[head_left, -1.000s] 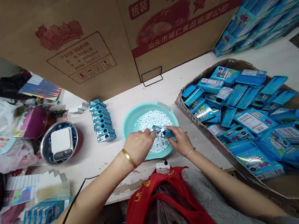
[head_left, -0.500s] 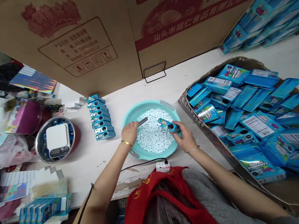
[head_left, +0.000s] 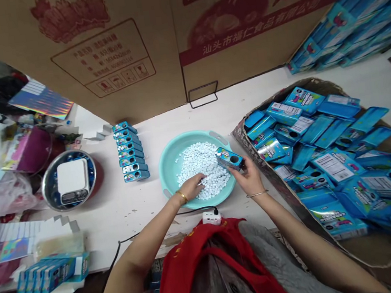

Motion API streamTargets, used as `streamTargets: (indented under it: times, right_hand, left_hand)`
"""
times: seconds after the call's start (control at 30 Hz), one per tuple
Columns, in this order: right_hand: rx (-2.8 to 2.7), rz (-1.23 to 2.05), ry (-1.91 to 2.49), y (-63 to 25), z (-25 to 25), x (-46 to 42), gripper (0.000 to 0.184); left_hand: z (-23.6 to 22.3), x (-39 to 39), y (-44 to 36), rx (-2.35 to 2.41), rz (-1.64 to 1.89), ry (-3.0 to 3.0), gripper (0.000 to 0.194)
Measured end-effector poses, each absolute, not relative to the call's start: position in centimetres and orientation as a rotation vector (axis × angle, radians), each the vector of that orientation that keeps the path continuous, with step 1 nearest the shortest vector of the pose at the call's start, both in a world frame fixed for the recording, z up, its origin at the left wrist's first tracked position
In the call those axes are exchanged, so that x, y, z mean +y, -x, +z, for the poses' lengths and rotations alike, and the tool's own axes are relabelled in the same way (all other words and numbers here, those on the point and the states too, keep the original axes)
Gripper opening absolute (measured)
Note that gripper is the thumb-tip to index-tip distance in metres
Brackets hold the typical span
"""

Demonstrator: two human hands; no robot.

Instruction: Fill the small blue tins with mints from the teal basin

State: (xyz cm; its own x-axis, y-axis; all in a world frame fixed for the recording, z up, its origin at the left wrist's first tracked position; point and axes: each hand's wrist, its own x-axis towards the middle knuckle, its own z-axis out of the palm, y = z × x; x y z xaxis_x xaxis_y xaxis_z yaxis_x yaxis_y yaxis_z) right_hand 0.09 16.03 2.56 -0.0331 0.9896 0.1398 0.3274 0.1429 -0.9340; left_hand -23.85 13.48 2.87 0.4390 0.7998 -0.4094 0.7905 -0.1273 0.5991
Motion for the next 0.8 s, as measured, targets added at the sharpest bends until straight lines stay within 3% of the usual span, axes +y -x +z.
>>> streamTargets:
  times: [0.13,0.27,0.6,0.8]
  right_hand:
    - [-1.616,0.827,1.397,-0.7,3.5,15.8,0.039]
    - [-1.789,0.676,1.382,-0.3,4.2,15.6,0.035]
    - [-1.976,0.605,1.206,2.6,4.1,14.6,0.042]
    - [-1.961,0.638,1.190,2.9,3.7,14.3,0.041]
  left_hand:
    - [7.4,13.4,26.1,1.230,0.286,-1.817,0.027]
    - [13.1,13.9,27.6,1.199,0.284,-1.906,0.026]
    - [22.0,15.9,22.8,1.432,-0.530,-2.256,0.027]
    - [24.7,15.2,20.1,1.451,-0.674,-2.401,0.021]
